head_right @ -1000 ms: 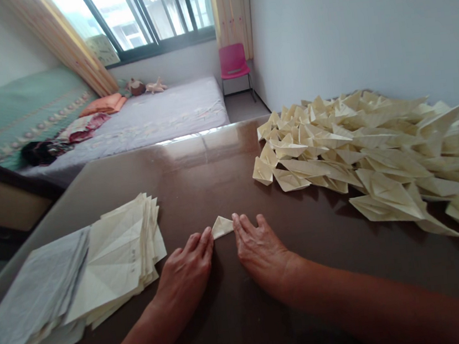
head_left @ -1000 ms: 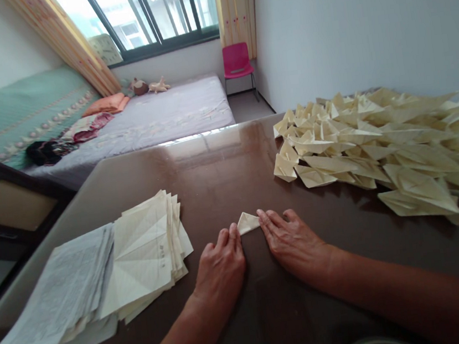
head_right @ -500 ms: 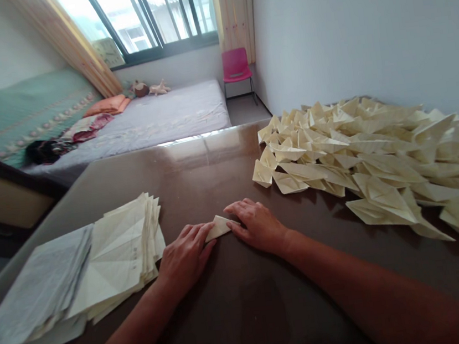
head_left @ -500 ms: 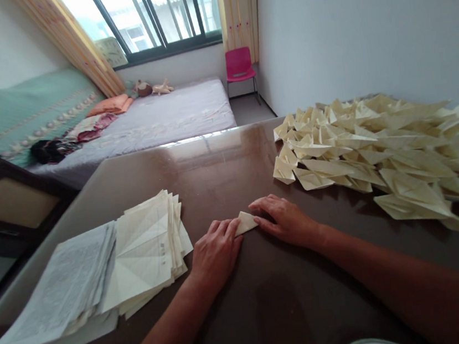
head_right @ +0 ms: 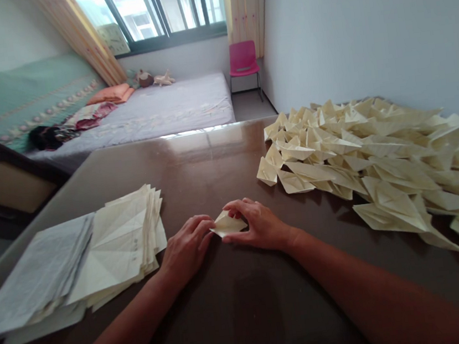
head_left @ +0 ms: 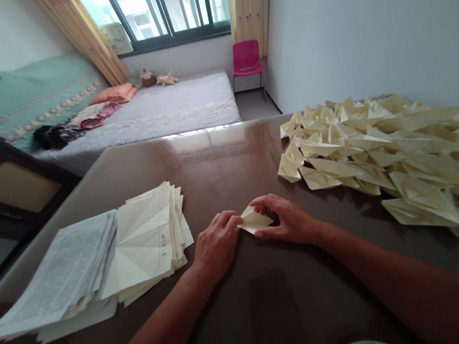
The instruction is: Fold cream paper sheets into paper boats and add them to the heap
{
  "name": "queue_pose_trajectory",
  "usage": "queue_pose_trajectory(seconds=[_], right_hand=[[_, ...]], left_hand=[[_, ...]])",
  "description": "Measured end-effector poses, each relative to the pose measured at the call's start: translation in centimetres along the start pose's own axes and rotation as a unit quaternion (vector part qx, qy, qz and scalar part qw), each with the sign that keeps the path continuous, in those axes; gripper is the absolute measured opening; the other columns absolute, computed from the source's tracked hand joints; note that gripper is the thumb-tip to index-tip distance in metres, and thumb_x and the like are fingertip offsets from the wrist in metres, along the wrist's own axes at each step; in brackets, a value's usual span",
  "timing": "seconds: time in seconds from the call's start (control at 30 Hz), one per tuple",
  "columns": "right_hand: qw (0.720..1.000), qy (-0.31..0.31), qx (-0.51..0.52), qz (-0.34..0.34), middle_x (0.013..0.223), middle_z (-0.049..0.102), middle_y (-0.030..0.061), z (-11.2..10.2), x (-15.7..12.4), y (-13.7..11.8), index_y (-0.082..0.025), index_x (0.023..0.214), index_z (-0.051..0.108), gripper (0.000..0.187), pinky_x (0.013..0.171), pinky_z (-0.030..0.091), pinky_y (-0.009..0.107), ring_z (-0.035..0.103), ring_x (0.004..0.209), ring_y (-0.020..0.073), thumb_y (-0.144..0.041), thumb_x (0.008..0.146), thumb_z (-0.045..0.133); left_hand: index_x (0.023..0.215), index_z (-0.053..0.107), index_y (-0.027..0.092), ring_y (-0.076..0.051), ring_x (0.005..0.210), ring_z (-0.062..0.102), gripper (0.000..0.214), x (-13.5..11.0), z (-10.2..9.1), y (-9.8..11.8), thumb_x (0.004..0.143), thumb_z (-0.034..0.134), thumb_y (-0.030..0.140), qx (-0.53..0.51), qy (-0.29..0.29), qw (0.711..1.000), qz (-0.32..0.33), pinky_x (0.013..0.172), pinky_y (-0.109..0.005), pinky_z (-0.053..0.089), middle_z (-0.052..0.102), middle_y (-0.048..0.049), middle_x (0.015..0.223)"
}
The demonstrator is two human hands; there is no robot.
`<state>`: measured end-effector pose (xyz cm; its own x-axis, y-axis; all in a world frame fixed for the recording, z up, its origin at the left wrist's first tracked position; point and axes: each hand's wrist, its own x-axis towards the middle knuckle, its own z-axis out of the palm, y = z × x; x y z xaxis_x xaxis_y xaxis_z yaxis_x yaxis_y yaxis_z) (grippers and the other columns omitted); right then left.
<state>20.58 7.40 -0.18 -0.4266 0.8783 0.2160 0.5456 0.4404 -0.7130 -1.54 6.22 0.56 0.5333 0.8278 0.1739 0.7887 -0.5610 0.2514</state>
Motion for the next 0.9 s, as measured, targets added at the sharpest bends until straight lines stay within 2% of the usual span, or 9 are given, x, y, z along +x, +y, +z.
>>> queue_pose_trajectory(seconds=[0.1,0.2,0.27,0.37,0.5,0.6,0.73,0.9], right_hand=[[1.000,0.003,-0.006,0.014,0.086,0.064,0.0026,0.2,-0.1,0.2,-0.019,0.107,0.062,0.028,0.069,0.043,0.026,0.056,0.078,0.0143,-0.037,0.086,0.061],[0.999,-0.001,-0.050,0.005,0.076,0.061,0.0003,0.4,-0.2,0.5,-0.020,0.091,0.066,0.013,0.066,0.041,0.025,0.053,0.073,0.0135,-0.030,0.087,0.059],[0.999,0.013,-0.044,0.002,0.077,0.061,0.0006,0.6,-0.2,0.6,-0.020,0.086,0.066,0.012,0.066,0.041,0.025,0.053,0.073,0.0136,-0.029,0.087,0.058],[0.998,0.050,0.019,0.039,0.076,0.061,0.0000,0.7,-0.2,0.6,-0.019,0.089,0.066,0.013,0.063,0.041,0.024,0.053,0.068,0.0126,-0.029,0.087,0.058],[0.987,0.060,0.128,0.079,0.071,0.060,-0.0023,0.6,0.0,0.2,-0.019,0.086,0.063,0.014,0.061,0.041,0.023,0.052,0.063,0.0113,-0.032,0.087,0.057],[0.972,0.042,0.213,0.087,0.077,0.063,-0.0006,0.8,0.0,-0.1,-0.018,0.092,0.059,0.015,0.063,0.043,0.024,0.056,0.069,0.0125,-0.032,0.087,0.057],[0.953,-0.030,0.285,0.095,0.080,0.066,0.0005,1.3,-0.1,-0.4,-0.018,0.105,0.054,0.023,0.059,0.044,0.024,0.058,0.068,0.0128,-0.034,0.088,0.054],[0.958,-0.010,0.269,0.099,0.076,0.063,-0.0014,2.0,-0.3,-0.4,-0.018,0.098,0.058,0.019,0.058,0.044,0.022,0.056,0.066,0.0113,-0.032,0.085,0.059]], left_hand=[[0.099,0.056,0.023,-0.016,0.098,0.057,0.020,0.0,-0.1,0.1,0.097,0.037,0.026,-0.013,-0.008,1.000,-0.004,0.078,-0.026,0.049,0.059,-0.0024,0.108],[0.096,0.056,0.022,-0.015,0.093,0.058,0.020,0.1,0.0,0.0,0.097,0.036,0.026,-0.040,0.003,0.999,-0.014,0.079,-0.027,0.049,0.059,-0.0027,0.104],[0.099,0.054,0.021,-0.015,0.091,0.058,0.017,0.2,0.3,-0.2,0.096,0.037,0.023,-0.074,0.026,0.997,-0.026,0.081,-0.028,0.049,0.058,-0.0035,0.102],[0.106,0.051,0.020,-0.015,0.089,0.059,0.016,0.4,0.8,-0.5,0.094,0.040,0.020,-0.157,0.077,0.983,-0.057,0.079,-0.028,0.051,0.056,-0.0049,0.103],[0.118,0.044,0.019,-0.014,0.088,0.061,0.028,0.6,1.1,-0.5,0.091,0.047,0.024,-0.290,0.126,0.943,-0.106,0.073,-0.027,0.053,0.056,-0.0078,0.112],[0.120,0.045,0.018,-0.014,0.087,0.063,0.033,0.6,0.9,0.0,0.090,0.052,0.029,-0.369,0.104,0.916,-0.120,0.073,-0.027,0.054,0.061,-0.0082,0.110],[0.105,0.056,0.018,-0.015,0.079,0.065,0.022,0.5,0.5,0.7,0.089,0.053,0.033,-0.408,0.046,0.904,-0.116,0.072,-0.026,0.053,0.068,-0.0048,0.094],[0.095,0.057,0.016,-0.013,0.072,0.061,0.018,0.4,0.6,1.0,0.087,0.056,0.032,-0.412,0.036,0.903,-0.115,0.066,-0.021,0.048,0.066,-0.0017,0.082]])
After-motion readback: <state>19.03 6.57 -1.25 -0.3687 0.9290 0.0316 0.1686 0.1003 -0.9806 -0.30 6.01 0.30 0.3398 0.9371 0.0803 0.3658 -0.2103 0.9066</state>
